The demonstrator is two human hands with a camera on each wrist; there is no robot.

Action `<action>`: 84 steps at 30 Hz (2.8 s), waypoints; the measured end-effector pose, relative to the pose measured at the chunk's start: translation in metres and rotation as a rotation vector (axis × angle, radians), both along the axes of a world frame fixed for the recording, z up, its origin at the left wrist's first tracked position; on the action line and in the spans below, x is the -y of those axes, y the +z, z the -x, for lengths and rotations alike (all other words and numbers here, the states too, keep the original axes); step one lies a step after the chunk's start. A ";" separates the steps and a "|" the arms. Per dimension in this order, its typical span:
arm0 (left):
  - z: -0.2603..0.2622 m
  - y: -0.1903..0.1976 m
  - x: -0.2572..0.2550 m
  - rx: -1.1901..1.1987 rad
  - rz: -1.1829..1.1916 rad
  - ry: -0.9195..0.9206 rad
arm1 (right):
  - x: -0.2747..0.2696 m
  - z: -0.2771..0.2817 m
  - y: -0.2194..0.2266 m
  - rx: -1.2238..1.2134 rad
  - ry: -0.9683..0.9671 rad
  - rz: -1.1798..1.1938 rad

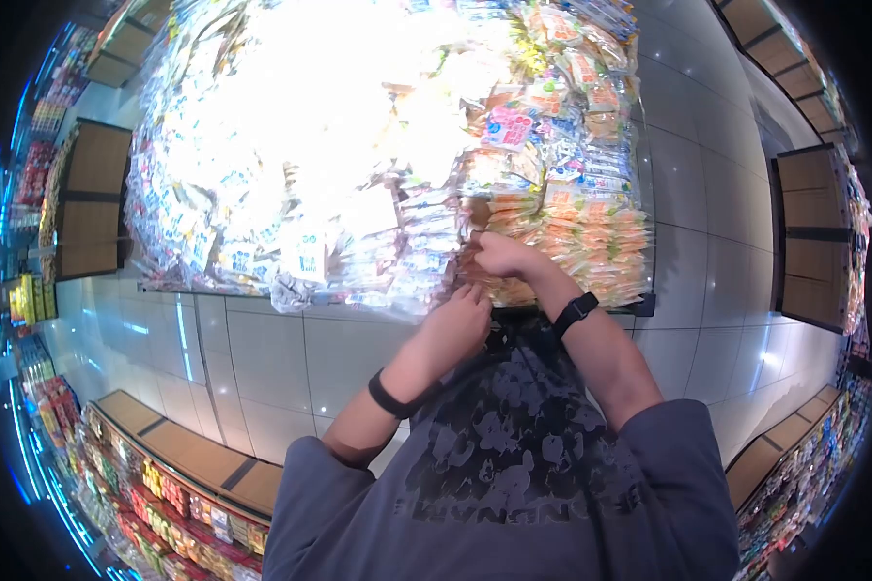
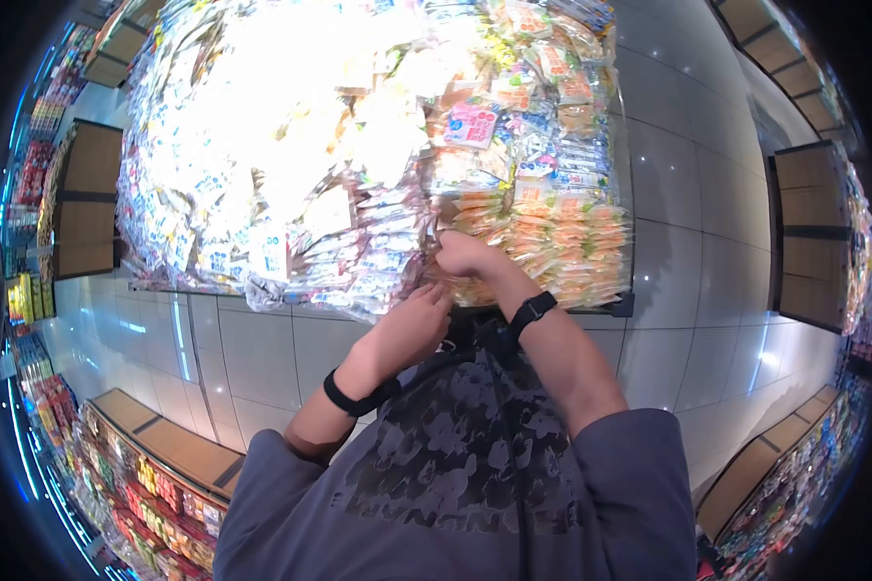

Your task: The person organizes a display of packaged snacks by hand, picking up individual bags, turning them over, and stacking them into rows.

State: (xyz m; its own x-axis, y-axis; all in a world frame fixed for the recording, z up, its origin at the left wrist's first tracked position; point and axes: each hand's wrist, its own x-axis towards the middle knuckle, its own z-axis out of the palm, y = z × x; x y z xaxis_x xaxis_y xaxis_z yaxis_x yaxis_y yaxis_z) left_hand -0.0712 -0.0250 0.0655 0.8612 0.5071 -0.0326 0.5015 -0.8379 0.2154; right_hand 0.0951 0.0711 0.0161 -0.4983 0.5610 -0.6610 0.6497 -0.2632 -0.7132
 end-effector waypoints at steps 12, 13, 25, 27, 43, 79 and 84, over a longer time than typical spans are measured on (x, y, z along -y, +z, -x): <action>0.022 0.022 -0.012 -0.095 0.738 0.176 | -0.008 0.066 -0.060 -0.541 -1.089 0.092; 0.024 0.023 -0.011 -0.104 0.740 0.169 | -0.011 0.065 -0.052 -0.533 -1.052 0.105; 0.029 0.026 -0.015 -0.028 0.729 0.100 | -0.058 0.079 -0.076 -0.415 -1.171 0.592; 0.026 0.031 -0.017 -0.104 0.780 0.110 | -0.054 0.070 -0.053 -0.513 -1.114 0.658; -0.114 -0.066 -0.088 0.679 0.400 1.167 | 0.023 -0.200 0.044 0.201 -1.058 -0.350; -0.116 -0.135 -0.107 1.093 1.557 1.064 | 0.107 -0.286 0.039 0.063 -0.952 -0.338; -0.128 -0.117 -0.111 1.229 1.683 1.050 | 0.113 -0.274 0.052 0.086 -0.930 -0.302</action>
